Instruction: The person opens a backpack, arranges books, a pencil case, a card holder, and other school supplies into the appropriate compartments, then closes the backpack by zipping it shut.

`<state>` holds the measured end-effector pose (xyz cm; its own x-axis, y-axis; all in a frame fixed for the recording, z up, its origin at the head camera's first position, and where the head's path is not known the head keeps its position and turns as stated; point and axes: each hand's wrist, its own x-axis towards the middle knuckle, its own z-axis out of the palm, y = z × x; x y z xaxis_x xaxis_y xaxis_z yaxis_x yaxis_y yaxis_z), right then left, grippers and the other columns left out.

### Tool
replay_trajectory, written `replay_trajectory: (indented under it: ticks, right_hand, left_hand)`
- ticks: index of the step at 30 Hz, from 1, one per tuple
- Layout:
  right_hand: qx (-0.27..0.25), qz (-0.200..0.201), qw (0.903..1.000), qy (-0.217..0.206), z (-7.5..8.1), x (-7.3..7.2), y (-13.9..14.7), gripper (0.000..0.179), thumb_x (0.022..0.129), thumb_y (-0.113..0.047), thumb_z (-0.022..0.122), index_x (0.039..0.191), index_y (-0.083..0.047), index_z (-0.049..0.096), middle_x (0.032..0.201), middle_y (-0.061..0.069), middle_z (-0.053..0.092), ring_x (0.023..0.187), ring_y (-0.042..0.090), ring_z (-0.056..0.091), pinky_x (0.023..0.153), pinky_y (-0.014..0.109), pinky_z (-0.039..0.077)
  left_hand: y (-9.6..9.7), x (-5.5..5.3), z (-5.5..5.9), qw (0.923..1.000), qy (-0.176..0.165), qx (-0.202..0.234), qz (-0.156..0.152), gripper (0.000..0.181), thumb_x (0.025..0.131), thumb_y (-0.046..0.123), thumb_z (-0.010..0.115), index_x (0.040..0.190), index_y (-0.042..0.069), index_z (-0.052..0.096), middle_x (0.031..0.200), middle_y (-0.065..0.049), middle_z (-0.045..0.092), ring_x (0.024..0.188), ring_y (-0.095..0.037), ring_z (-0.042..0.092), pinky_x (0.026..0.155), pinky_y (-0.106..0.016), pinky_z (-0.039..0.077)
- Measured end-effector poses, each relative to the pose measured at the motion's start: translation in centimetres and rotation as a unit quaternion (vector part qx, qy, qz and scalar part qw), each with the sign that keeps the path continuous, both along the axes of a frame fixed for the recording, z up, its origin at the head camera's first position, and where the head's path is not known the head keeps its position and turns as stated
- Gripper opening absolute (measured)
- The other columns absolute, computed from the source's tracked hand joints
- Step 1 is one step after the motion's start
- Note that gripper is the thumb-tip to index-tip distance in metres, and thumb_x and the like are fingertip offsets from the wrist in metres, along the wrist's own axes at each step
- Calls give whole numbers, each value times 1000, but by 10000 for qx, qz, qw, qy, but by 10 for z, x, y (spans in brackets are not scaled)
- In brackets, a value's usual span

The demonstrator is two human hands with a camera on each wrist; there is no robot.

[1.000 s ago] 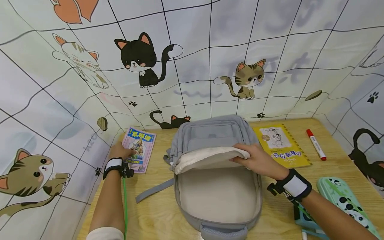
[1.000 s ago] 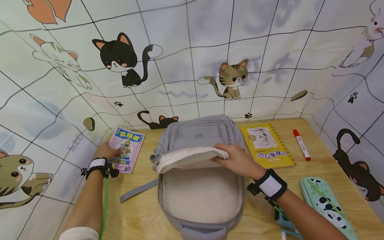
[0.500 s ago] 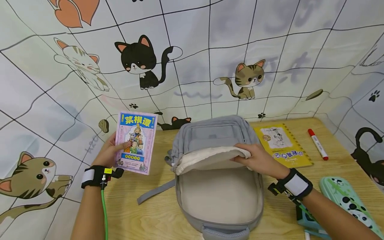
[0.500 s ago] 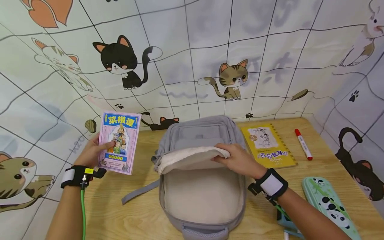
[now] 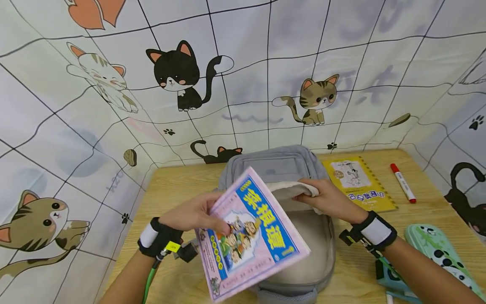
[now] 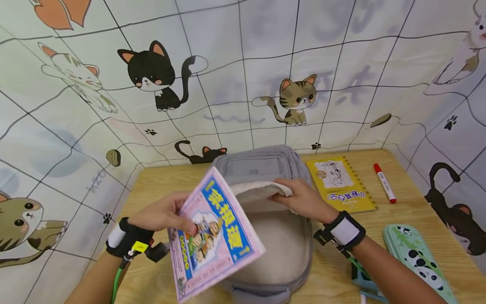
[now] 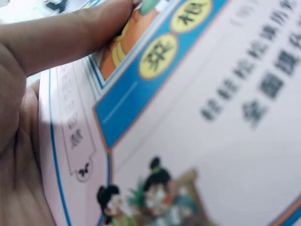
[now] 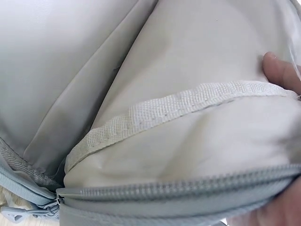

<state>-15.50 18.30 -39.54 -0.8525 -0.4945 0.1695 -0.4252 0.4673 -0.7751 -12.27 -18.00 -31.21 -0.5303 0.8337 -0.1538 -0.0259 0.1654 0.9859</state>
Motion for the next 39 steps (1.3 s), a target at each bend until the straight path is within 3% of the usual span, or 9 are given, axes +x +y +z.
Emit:
replay_trajectory:
  ticks: [3, 6, 10, 15, 20, 25, 31, 36, 39]
  right_hand:
    - [-64, 9, 10000, -54, 0, 0, 0, 25, 91, -33, 64, 115, -36, 61, 110, -11, 68, 91, 6, 65, 73, 25, 51]
    - [-61, -25, 10000, 10, 2, 0, -1, 24, 91, -33, 64, 115, -36, 62, 110, -12, 68, 93, 6, 65, 73, 26, 51]
    - [18, -114, 9999, 126, 4, 0, -3, 24, 90, -34, 65, 113, -37, 62, 108, -13, 68, 89, 5, 64, 72, 25, 50]
    - [34, -173, 9998, 124, 7, -2, -4, 24, 89, -36, 66, 113, -37, 62, 108, -12, 68, 88, 6, 64, 70, 25, 49]
    - [86, -216, 9994, 239, 11, -3, -3, 25, 89, -36, 66, 113, -36, 62, 109, -11, 69, 91, 6, 65, 72, 25, 50]
    - [125, -253, 9992, 291, 12, -2, -2, 24, 89, -38, 65, 113, -37, 62, 108, -11, 69, 92, 5, 66, 73, 26, 52]
    - [181, -215, 9989, 370, 13, 0, -2, 24, 89, -37, 65, 113, -37, 62, 110, -11, 69, 95, 5, 66, 75, 26, 53]
    - [207, -253, 9987, 389, 15, 0, -2, 26, 89, -35, 66, 115, -35, 63, 110, -9, 69, 95, 7, 66, 74, 26, 52]
    - [218, -280, 9987, 375, 15, 0, -2, 26, 89, -36, 66, 115, -36, 63, 110, -10, 69, 94, 6, 66, 73, 26, 52]
  left_hand:
    - [28, 6, -22, 9964, -414, -169, -723, 45, 88, 12, 68, 130, 13, 51, 105, -12, 72, 84, -31, 72, 67, -49, 56]
    - [51, 8, -50, 9873, -815, -375, -1312, 45, 89, 12, 66, 131, 20, 51, 104, -8, 72, 83, -24, 73, 68, -47, 57]
    - [67, 5, -85, 9791, -1200, -756, -1460, 40, 89, 11, 66, 126, 22, 54, 98, -3, 73, 78, -19, 73, 68, -44, 57]
    - [67, -8, -116, 9811, -1439, -870, -960, 39, 88, 9, 66, 124, 18, 55, 98, -6, 73, 80, -20, 72, 70, -41, 58]
    - [65, -17, -133, 9756, -1927, -874, -585, 36, 88, 8, 65, 123, 13, 55, 99, -9, 72, 82, -22, 72, 72, -41, 57]
    - [61, -20, -138, 9716, -2191, -882, -164, 45, 89, 12, 65, 131, 16, 50, 106, -10, 70, 87, -25, 71, 75, -43, 57]
    - [54, -21, -143, 9670, -2336, -364, 948, 62, 91, 10, 62, 143, 25, 31, 115, -15, 66, 90, -25, 70, 78, -42, 57]
    - [58, -18, -145, 9504, -2556, -26, 1770, 48, 94, 13, 56, 138, 11, 37, 106, -12, 69, 83, -22, 72, 75, -38, 57]
    - [62, -13, -142, 9481, -2318, 51, 2176, 44, 95, 13, 56, 135, 4, 40, 106, -16, 69, 82, -23, 72, 73, -38, 58]
